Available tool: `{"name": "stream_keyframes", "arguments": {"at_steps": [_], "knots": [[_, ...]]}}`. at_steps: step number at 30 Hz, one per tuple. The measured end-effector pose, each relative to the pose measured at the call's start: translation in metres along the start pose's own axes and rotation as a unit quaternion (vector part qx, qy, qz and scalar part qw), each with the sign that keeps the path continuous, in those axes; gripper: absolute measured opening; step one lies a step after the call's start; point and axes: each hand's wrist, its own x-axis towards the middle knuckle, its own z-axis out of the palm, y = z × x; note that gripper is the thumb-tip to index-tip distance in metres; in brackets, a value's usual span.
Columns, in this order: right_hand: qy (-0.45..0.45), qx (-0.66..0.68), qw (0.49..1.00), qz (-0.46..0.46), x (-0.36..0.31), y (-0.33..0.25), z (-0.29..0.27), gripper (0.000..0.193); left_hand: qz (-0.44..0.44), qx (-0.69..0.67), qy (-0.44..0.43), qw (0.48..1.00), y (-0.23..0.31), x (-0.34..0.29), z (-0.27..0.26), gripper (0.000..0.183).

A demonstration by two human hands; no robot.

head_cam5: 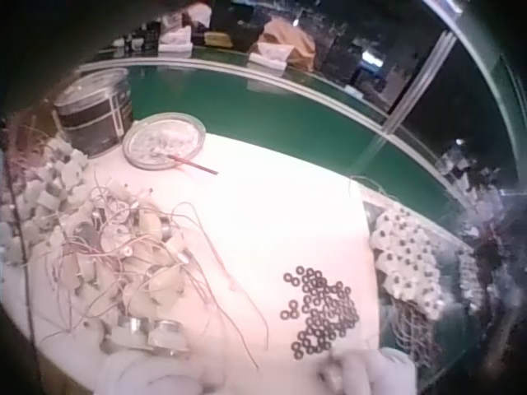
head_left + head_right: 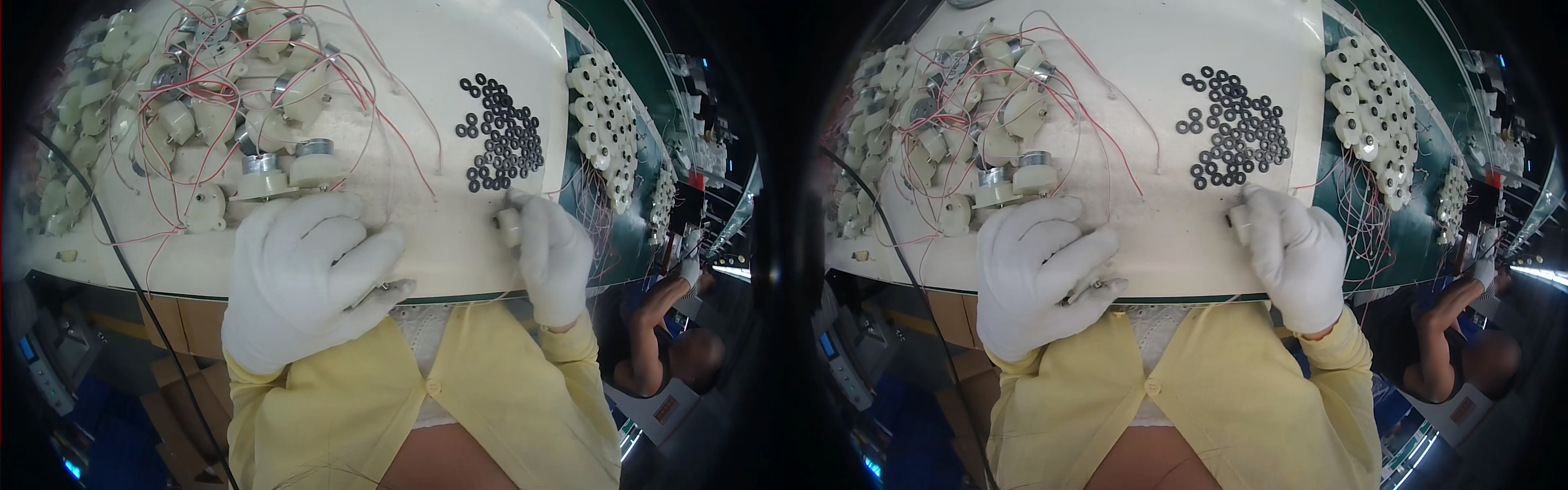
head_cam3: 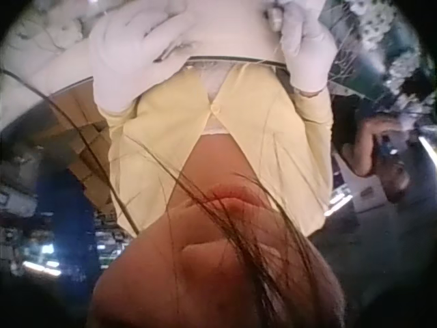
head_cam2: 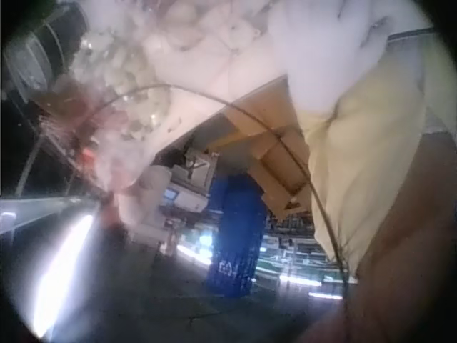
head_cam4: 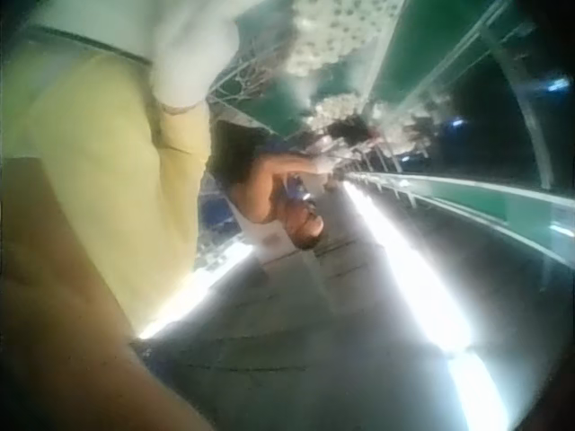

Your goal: The person assembles small white cylindrical electronic components by hand. They pick up a component, attach a small black washer to its top, and place the finished unit onto a green tray. The process is repeated continuously throughout the clip.

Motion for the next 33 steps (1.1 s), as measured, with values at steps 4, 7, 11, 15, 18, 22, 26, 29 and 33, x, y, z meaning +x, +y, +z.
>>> {"name": "stream_keyframes", "arguments": {"at_steps": [4,7,11,15,18,22,26,29,33], "knots": [[0.023,-0.069,0.995,0.065,-0.01,0.025,-0.009,0.009,0.013,0.011,0.005,1.0,-0.001,0.003,-0.002,0.043],[0.066,0.002,0.992,0.106,-0.006,0.017,-0.016,0.01,0.029,0.001,0.026,0.999,-0.003,0.004,0.001,0.046],[0.069,0.006,0.994,0.082,-0.007,0.01,-0.027,0.03,0.03,0.015,0.023,0.999,-0.002,0.005,0.0,0.05],[-0.014,-0.206,0.978,-0.033,-0.008,0.0,-0.025,0.055,0.042,0.016,0.022,0.999,-0.001,0.005,-0.002,0.053],[0.036,-0.198,0.978,-0.047,-0.014,0.009,-0.02,0.043,0.045,0.005,0.014,0.999,-0.002,0.005,-0.003,0.054],[0.052,-0.042,0.998,0.001,-0.018,0.01,-0.05,0.038,0.041,0.013,0.02,0.999,-0.001,-0.001,-0.003,0.056],[0.172,0.009,0.977,0.127,-0.033,0.046,-0.084,0.043,0.038,-0.001,-0.006,0.999,-0.001,-0.003,-0.001,0.05],[0.21,-0.09,0.953,0.198,-0.037,0.088,-0.103,0.051,0.039,0.001,0.0,0.999,0.0,-0.005,-0.002,0.047],[0.2,-0.08,0.944,0.251,-0.043,0.121,-0.107,0.055,0.042,0.004,0.006,0.999,0.0,-0.006,-0.002,0.044]]}}
